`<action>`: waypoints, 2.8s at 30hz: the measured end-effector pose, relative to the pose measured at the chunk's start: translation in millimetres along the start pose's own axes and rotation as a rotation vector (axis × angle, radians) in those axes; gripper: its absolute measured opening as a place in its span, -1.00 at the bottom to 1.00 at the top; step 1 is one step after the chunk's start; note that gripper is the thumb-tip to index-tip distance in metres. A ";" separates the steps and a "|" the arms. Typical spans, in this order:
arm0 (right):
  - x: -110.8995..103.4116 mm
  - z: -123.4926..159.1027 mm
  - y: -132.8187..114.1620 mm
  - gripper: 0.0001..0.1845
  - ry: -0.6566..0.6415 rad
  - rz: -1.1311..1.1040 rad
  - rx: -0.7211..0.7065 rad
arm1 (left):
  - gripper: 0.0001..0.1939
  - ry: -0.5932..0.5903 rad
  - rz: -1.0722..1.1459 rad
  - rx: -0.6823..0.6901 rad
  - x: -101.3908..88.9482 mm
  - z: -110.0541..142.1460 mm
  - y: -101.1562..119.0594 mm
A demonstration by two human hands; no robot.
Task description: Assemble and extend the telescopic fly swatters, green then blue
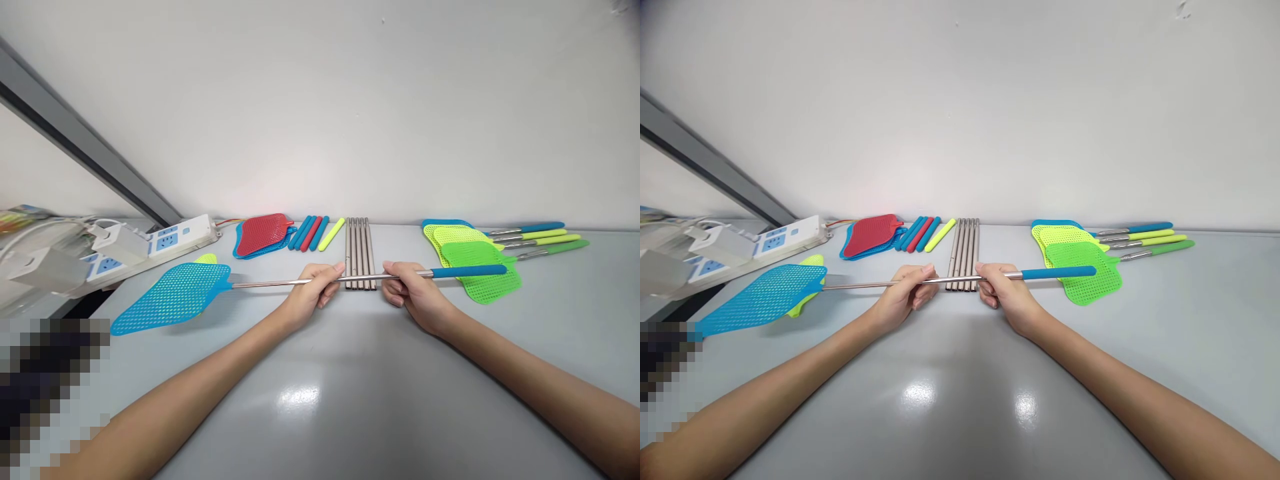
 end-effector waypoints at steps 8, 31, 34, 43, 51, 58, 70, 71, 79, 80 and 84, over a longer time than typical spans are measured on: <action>-0.1 -0.7 1.3 -0.57 -0.007 -0.001 -0.008 | -0.57 -0.042 0.005 0.041 3.4 2.0 5.5; -0.8 -1.1 3.3 -0.57 -0.015 -0.007 -0.045 | -0.56 -0.047 -0.117 0.072 4.9 2.9 10.3; -0.8 -1.3 3.5 -0.57 -0.014 -0.009 -0.045 | -0.56 -0.040 -0.137 0.065 4.8 3.2 10.1; -0.4 -0.7 3.3 -0.57 -0.013 -0.003 -0.054 | -0.54 -0.045 -0.148 0.060 4.4 2.4 9.3; -0.6 -1.2 2.7 -0.56 -0.016 0.018 -0.066 | -0.54 -0.049 -0.147 0.063 5.2 2.3 10.8; 1.8 -0.5 2.2 -0.57 -0.018 0.022 -0.062 | -0.55 -0.048 -0.146 0.056 5.3 1.7 10.1; 1.6 -0.1 0.4 -0.57 -0.010 0.028 -0.062 | -0.55 -0.046 -0.171 0.050 4.9 1.9 9.8; 1.8 -0.2 0.6 -0.57 -0.012 0.029 -0.062 | -0.55 -0.047 -0.165 0.052 5.0 1.9 9.8; 1.5 -0.7 1.7 -0.58 -0.012 0.026 -0.056 | -0.55 -0.045 -0.169 0.050 5.3 2.2 11.6; 1.4 -0.4 1.6 -0.58 -0.011 0.027 -0.056 | -0.55 -0.043 -0.171 0.048 5.3 2.3 11.8; 1.4 0.1 1.2 -0.57 -0.011 0.023 -0.057 | -0.55 -0.031 -0.187 0.030 5.0 2.7 11.7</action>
Point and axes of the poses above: each hand's wrist, its own z-axis away from the middle knuckle, its own x-axis out of the palm, y = z × x, the point moved 7 cm from there along -z, towards the middle knuckle, and after that the axes turned 13 degrees about -z, right-handed, at the moved point
